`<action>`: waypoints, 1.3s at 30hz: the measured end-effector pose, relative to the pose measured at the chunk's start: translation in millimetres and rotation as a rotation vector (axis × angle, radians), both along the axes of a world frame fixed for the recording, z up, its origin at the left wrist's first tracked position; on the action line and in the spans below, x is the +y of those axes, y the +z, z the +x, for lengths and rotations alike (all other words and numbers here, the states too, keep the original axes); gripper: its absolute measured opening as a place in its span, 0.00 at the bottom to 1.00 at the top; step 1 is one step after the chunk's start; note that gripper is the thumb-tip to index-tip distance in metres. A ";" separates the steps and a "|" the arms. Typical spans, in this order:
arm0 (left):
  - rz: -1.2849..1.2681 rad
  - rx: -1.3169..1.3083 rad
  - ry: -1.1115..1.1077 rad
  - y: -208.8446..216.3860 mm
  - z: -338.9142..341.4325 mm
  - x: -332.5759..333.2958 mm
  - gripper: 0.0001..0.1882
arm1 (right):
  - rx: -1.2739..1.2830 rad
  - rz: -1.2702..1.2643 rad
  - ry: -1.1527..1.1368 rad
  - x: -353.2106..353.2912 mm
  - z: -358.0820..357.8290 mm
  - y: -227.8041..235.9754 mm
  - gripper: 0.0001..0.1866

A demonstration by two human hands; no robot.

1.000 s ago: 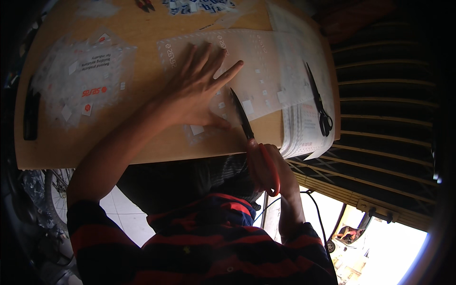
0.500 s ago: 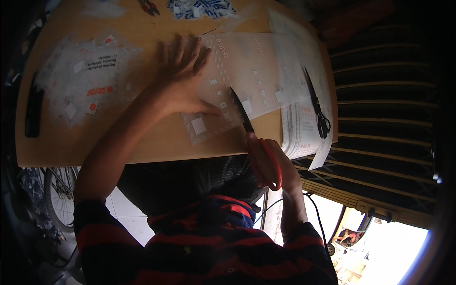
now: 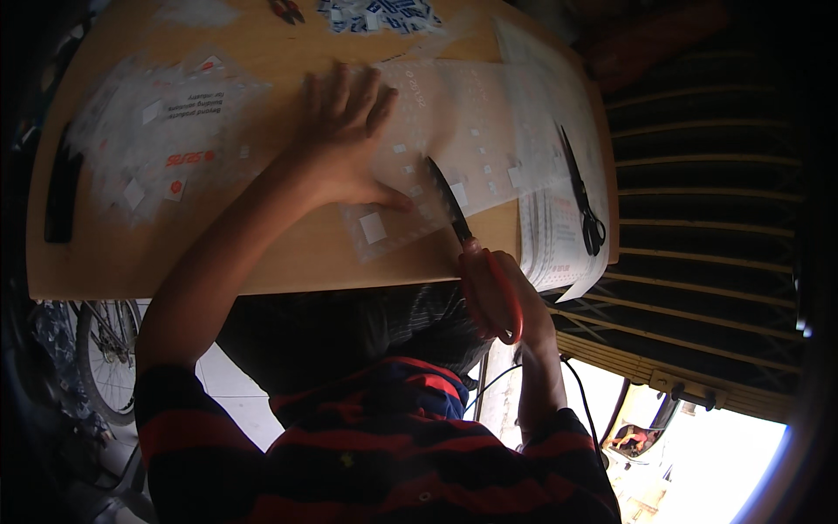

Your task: The person uses shears to cut through large plastic film sheets on a table, separating individual sections and placing them aside.

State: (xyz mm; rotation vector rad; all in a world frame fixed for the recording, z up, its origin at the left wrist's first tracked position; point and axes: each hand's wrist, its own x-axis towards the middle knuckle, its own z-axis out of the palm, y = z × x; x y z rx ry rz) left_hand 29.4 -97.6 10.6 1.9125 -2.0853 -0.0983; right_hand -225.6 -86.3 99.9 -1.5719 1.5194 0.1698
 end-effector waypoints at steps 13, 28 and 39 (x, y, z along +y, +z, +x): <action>0.095 -0.056 0.036 7.9 -3.2 1.0 0.74 | -0.048 -0.005 0.024 -6.2 9.9 5.2 0.39; 0.093 -0.054 0.026 0.5 -1.4 -2.2 0.75 | 0.041 0.041 0.082 -25.7 29.9 10.4 0.44; 0.058 -0.033 0.012 -0.7 -0.4 -3.2 0.75 | 0.078 0.048 0.077 -36.1 46.0 17.7 0.47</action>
